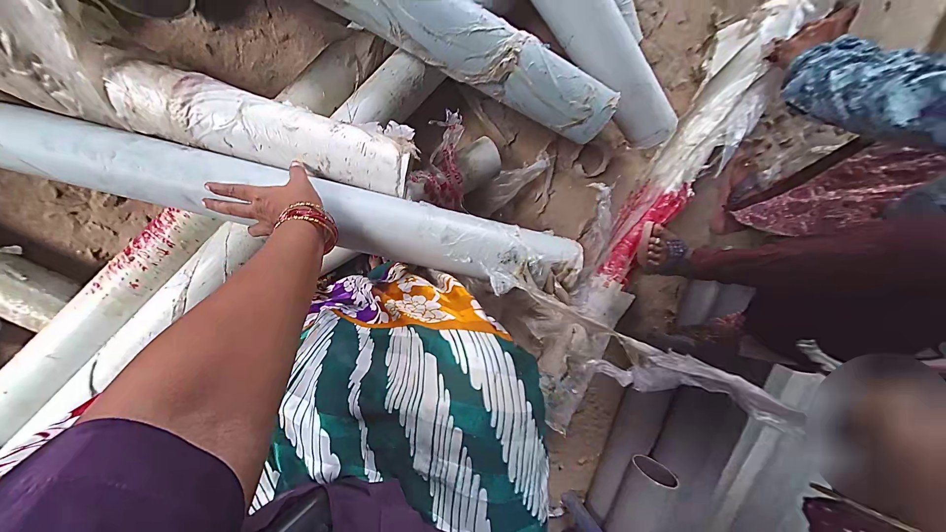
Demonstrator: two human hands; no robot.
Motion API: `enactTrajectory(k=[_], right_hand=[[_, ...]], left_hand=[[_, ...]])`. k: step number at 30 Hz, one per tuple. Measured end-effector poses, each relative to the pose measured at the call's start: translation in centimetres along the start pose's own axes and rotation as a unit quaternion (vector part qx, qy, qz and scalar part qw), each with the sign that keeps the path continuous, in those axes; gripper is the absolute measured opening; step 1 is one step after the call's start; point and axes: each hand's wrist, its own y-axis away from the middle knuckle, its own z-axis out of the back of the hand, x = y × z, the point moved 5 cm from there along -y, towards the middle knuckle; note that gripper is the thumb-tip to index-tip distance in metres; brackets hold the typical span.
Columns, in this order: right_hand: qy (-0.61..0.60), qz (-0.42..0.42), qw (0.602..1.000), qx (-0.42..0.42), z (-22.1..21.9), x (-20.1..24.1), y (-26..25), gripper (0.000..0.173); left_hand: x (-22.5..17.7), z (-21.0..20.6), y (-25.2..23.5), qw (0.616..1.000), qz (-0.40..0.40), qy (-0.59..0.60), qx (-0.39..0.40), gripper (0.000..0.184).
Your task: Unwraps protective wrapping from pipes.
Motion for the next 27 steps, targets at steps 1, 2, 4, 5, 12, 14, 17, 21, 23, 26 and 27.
enactTrajectory(k=[1, 2, 4, 5, 12, 14, 17, 21, 23, 26, 27], right_hand=[[0.051, 0.045, 0.995, 0.072, -2.0, -0.6, 0.3, 0.029], [0.076, 0.099, 0.984, 0.126, -4.9, -0.5, 1.1, 0.036], [0.076, 0.211, 0.955, 0.193, -12.0, 0.9, 3.7, 0.036], [0.072, 0.262, 0.938, 0.217, -15.5, 1.9, 5.1, 0.037], [0.051, 0.499, 0.861, 0.078, -27.1, 4.7, 6.5, 0.023], [-0.001, 0.516, 0.852, 0.094, -26.9, 5.7, 5.4, 0.016], [-0.008, 0.490, 0.860, 0.142, -26.1, 6.6, 5.0, 0.023], [-0.025, 0.422, 0.894, 0.148, -23.7, 6.7, 4.9, 0.021], [-0.040, 0.371, 0.922, 0.108, -21.2, 6.5, 4.3, 0.020], [-0.031, 0.244, 0.969, -0.008, -14.4, 4.9, 1.3, 0.021], [-0.031, 0.175, 0.983, -0.054, -11.7, 4.2, -0.3, 0.019]], left_hand=[[0.2, 0.0, 0.1, 1.000, 0.000, 0.000, 0.001, 0.113], [0.1, 0.0, 0.0, 1.000, -0.001, 0.000, 0.001, 0.114], [0.1, -0.1, -0.2, 1.000, 0.003, -0.001, 0.001, 0.114], [0.2, -0.1, -0.4, 1.000, 0.002, -0.003, 0.000, 0.114], [0.0, 0.1, -1.3, 1.000, -0.002, -0.007, -0.006, 0.113], [0.0, 0.0, -1.5, 1.000, 0.002, 0.004, -0.007, 0.114], [0.0, 0.0, -1.7, 1.000, 0.005, 0.010, -0.004, 0.115], [0.5, 0.2, -1.5, 0.999, 0.010, 0.031, -0.009, 0.115], [0.4, 0.2, -1.7, 0.999, 0.005, 0.044, -0.011, 0.115], [0.6, 0.2, -1.8, 0.999, 0.007, 0.053, -0.011, 0.115], [0.6, 0.3, -2.0, 0.998, 0.008, 0.054, -0.012, 0.115]])
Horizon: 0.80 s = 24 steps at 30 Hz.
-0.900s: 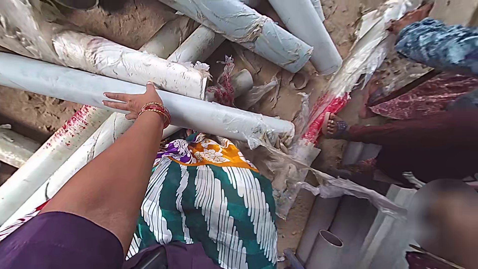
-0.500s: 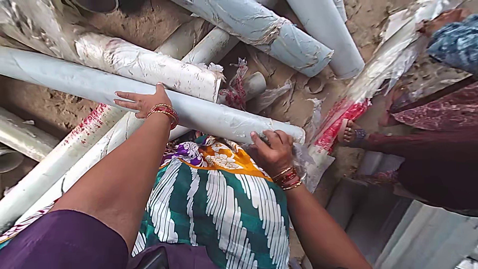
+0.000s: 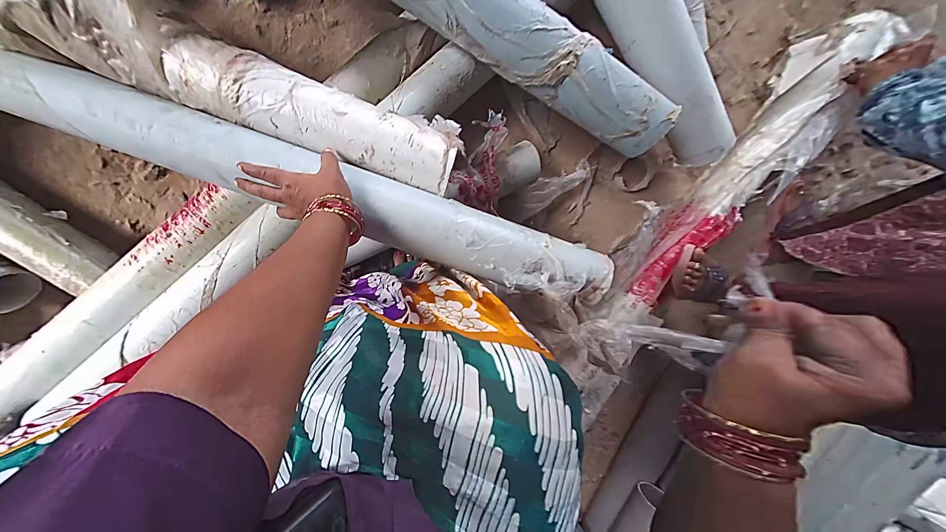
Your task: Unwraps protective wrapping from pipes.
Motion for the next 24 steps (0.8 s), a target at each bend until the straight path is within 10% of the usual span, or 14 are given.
enactTrajectory(k=[3, 10, 17, 24], right_hand=[[0.012, -0.128, 0.991, 0.039, 3.7, -3.6, -2.9, 0.019], [0.248, -0.023, 0.871, 0.422, -10.8, 3.2, 5.7, 0.082], [0.160, 0.160, 0.924, 0.310, -11.1, 1.6, 4.9, 0.006], [0.069, 0.167, 0.904, 0.387, -8.6, 2.6, 2.8, 0.017]], left_hand=[[0.1, -0.1, 0.0, 1.000, -0.002, 0.004, 0.003, 0.116], [0.1, -0.2, -0.2, 1.000, 0.000, 0.002, 0.004, 0.116], [0.0, 0.0, -0.6, 1.000, -0.002, 0.016, 0.005, 0.117], [2.6, 0.5, -1.9, 0.996, -0.033, 0.086, -0.007, 0.122]])
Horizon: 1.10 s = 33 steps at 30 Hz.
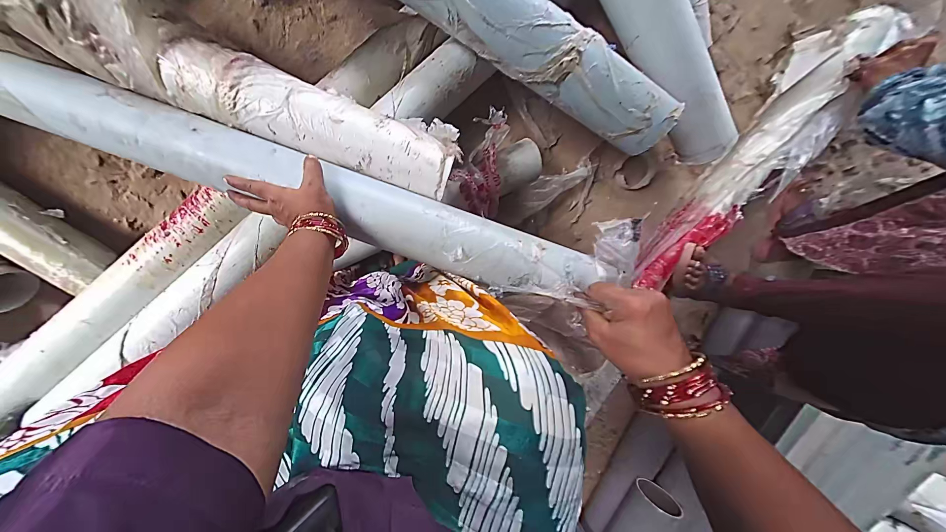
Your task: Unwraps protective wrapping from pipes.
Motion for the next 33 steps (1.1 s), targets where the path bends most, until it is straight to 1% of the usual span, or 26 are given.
enactTrajectory(k=[2, 3, 4, 6, 7, 9, 10, 12, 13, 14, 15, 17, 19, 21, 24, 25, 27, 30, 31, 32, 33], right_hand=[[0.051, 0.015, 0.998, -0.041, 0.4, -0.9, 0.1, 0.015], [0.087, 0.007, 0.994, -0.062, 0.3, -1.7, 0.1, 0.014], [0.112, -0.019, 0.991, -0.074, -0.1, -2.5, 0.3, 0.016], [0.120, -0.100, 0.982, -0.109, -1.2, -3.7, 0.7, 0.031], [0.088, -0.152, 0.976, -0.131, -1.5, -3.7, 1.0, 0.033], [-0.030, -0.244, 0.953, -0.178, -1.7, -2.7, 1.7, 0.025], [-0.097, -0.285, 0.934, -0.194, -1.8, -2.0, 2.3, 0.020], [-0.217, -0.350, 0.889, -0.202, -1.7, -1.3, 3.4, 0.016], [-0.268, -0.359, 0.873, -0.194, -1.5, -1.0, 3.6, 0.016], [-0.300, -0.359, 0.866, -0.176, -1.0, -0.9, 3.8, 0.017], [-0.296, -0.336, 0.882, -0.145, -0.3, -0.6, 4.0, 0.016], [-0.234, -0.258, 0.936, -0.056, 1.8, 0.2, 4.6, 0.017], [-0.195, -0.218, 0.956, 0.006, 4.0, 0.6, 6.0, 0.016], [-0.215, -0.218, 0.952, 0.007, 5.5, 0.8, 7.1, 0.016], [-0.295, -0.224, 0.928, -0.036, 7.8, 1.2, 7.9, 0.014], [-0.307, -0.234, 0.921, -0.050, 8.5, 1.1, 8.4, 0.015], [-0.295, -0.255, 0.918, -0.073, 9.2, 0.3, 8.9, 0.014], [-0.236, -0.349, 0.904, -0.077, 7.6, -3.6, 9.4, 0.007], [-0.210, -0.368, 0.903, -0.074, 6.7, -5.3, 9.0, 0.010], [-0.197, -0.371, 0.905, -0.072, 5.7, -6.9, 8.2, 0.017], [-0.212, -0.377, 0.899, -0.072, 4.8, -8.3, 7.5, 0.024]], left_hand=[[0.0, 0.0, -0.3, 1.000, -0.008, 0.014, 0.008, 0.124], [-0.1, 0.0, -0.3, 1.000, -0.008, 0.024, 0.012, 0.125], [-0.2, 0.0, -0.3, 0.999, -0.007, 0.030, 0.014, 0.127], [-0.5, 0.0, -0.4, 1.000, -0.007, 0.018, 0.014, 0.128], [-0.7, 0.0, -0.3, 1.000, -0.006, 0.012, 0.012, 0.128], [-0.9, 0.0, -0.3, 1.000, -0.010, 0.002, 0.005, 0.126], [-0.8, 0.0, -0.3, 1.000, -0.012, 0.004, 0.001, 0.126], [-0.7, -0.1, -0.1, 1.000, -0.012, 0.011, 0.003, 0.126], [-0.7, 0.0, -0.1, 1.000, -0.013, 0.014, 0.004, 0.126], [-0.5, 0.0, -0.1, 1.000, -0.013, 0.021, 0.006, 0.126], [-0.4, 0.0, -0.2, 0.999, -0.017, 0.029, 0.008, 0.126], [0.0, 0.4, -0.5, 0.999, -0.026, 0.040, 0.009, 0.126], [0.3, 0.4, -0.3, 0.998, -0.029, 0.046, 0.006, 0.126], [0.1, 0.2, -0.4, 0.998, -0.030, 0.050, 0.004, 0.127], [-0.1, 0.3, -0.5, 0.998, -0.026, 0.050, 0.002, 0.127], [0.2, 0.4, -0.4, 0.999, -0.022, 0.046, 0.004, 0.127], [-0.4, 0.1, -0.5, 0.999, -0.021, 0.037, 0.009, 0.127], [-0.4, 0.6, -0.5, 0.999, -0.001, -0.028, 0.041, 0.126], [-0.9, 0.9, -0.3, 0.996, 0.006, -0.059, 0.067, 0.126], [-1.4, 1.5, -0.1, 0.991, 0.013, -0.084, 0.101, 0.126], [-1.4, 2.2, 0.0, 0.985, 0.020, -0.100, 0.137, 0.127]])
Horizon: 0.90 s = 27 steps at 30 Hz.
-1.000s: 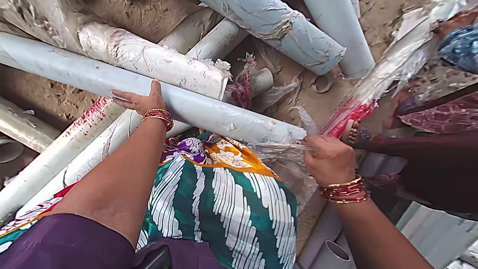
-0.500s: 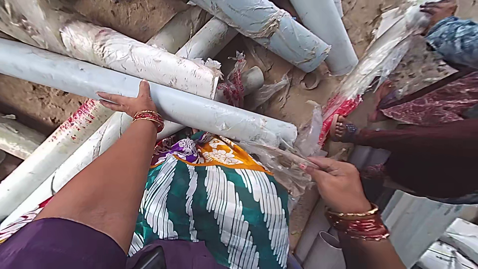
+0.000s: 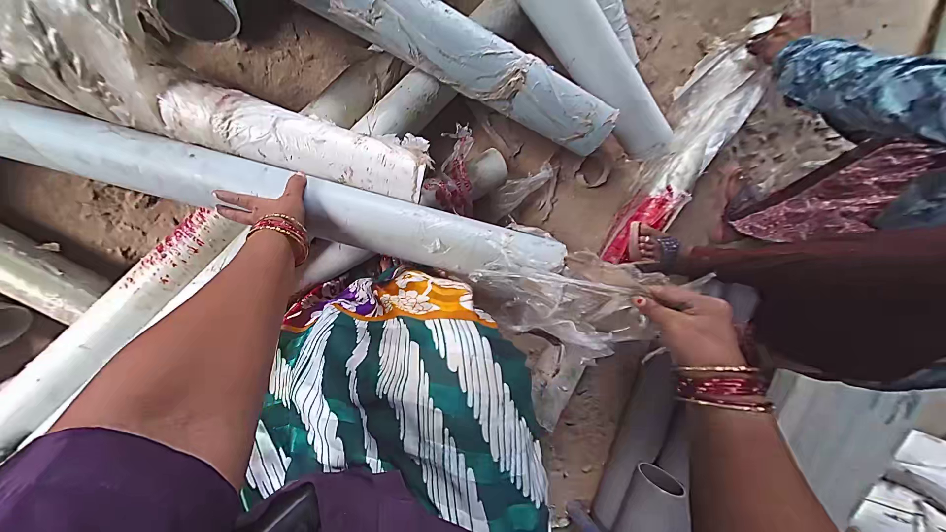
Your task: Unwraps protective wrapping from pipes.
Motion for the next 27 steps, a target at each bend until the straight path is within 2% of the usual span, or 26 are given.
enactTrajectory(k=[2, 4, 5, 6, 8, 10, 12, 14, 16, 18, 19, 21, 22, 24, 26, 27], right_hand=[[-0.118, -0.072, 0.990, 0.009, -0.8, -1.4, -1.8, 0.027], [-0.248, -0.104, 0.963, 0.034, -1.5, -1.4, -2.1, 0.026], [-0.265, -0.091, 0.959, 0.047, -1.4, -1.3, -1.7, 0.031], [-0.230, -0.056, 0.971, 0.042, -1.0, -1.1, -1.2, 0.035], [-0.021, 0.044, 0.999, -0.008, -0.5, 0.3, 0.3, 0.035], [0.153, 0.121, 0.974, -0.112, -0.8, 2.3, 2.7, 0.038], [0.189, 0.193, 0.936, -0.226, -2.2, 3.9, 5.2, 0.040], [0.178, 0.285, 0.901, -0.274, -5.3, 5.0, 7.4, 0.038], [0.168, 0.416, 0.860, -0.242, -10.0, 5.9, 8.4, 0.031], [0.185, 0.529, 0.824, -0.085, -15.1, 6.6, 8.5, 0.042], [0.217, 0.553, 0.804, 0.006, -17.4, 6.7, 8.2, 0.050], [0.328, 0.512, 0.778, 0.158, -20.7, 6.3, 7.3, 0.059], [0.372, 0.468, 0.779, 0.189, -21.6, 6.0, 6.6, 0.060], [0.391, 0.309, 0.841, 0.210, -21.5, 3.6, 6.3, 0.056], [0.311, 0.130, 0.927, 0.166, -18.4, 1.7, 5.7, 0.044], [0.326, 0.109, 0.928, 0.143, -17.0, 0.4, 5.5, 0.042]], left_hand=[[1.3, 1.6, 0.2, 0.998, -0.012, 0.007, 0.068, 0.122], [2.1, 4.5, 0.6, 0.990, -0.065, 0.026, 0.122, 0.092], [2.9, 6.2, 1.6, 0.984, -0.084, 0.021, 0.156, 0.077], [3.8, 7.8, 2.6, 0.977, -0.110, 0.003, 0.184, 0.065], [5.9, 11.7, 4.9, 0.966, -0.158, -0.042, 0.200, 0.052], [8.0, 15.9, 7.5, 0.968, -0.160, -0.063, 0.182, 0.049], [10.4, 20.1, 9.5, 0.972, -0.168, -0.053, 0.155, 0.048], [12.6, 23.5, 11.8, 0.975, -0.178, -0.026, 0.132, 0.048], [14.1, 25.7, 14.3, 0.975, -0.191, 0.002, 0.115, 0.048], [15.6, 27.0, 16.8, 0.974, -0.198, 0.026, 0.106, 0.046], [16.3, 27.3, 17.8, 0.973, -0.202, 0.034, 0.108, 0.045], [17.5, 27.3, 19.9, 0.968, -0.211, 0.042, 0.130, 0.044], [18.0, 27.4, 20.6, 0.965, -0.219, 0.039, 0.138, 0.044], [19.8, 28.3, 21.8, 0.961, -0.229, 0.029, 0.153, 0.045], [21.0, 29.8, 22.4, 0.956, -0.249, 0.027, 0.155, 0.047], [21.6, 30.5, 22.4, 0.954, -0.258, 0.032, 0.151, 0.048]])
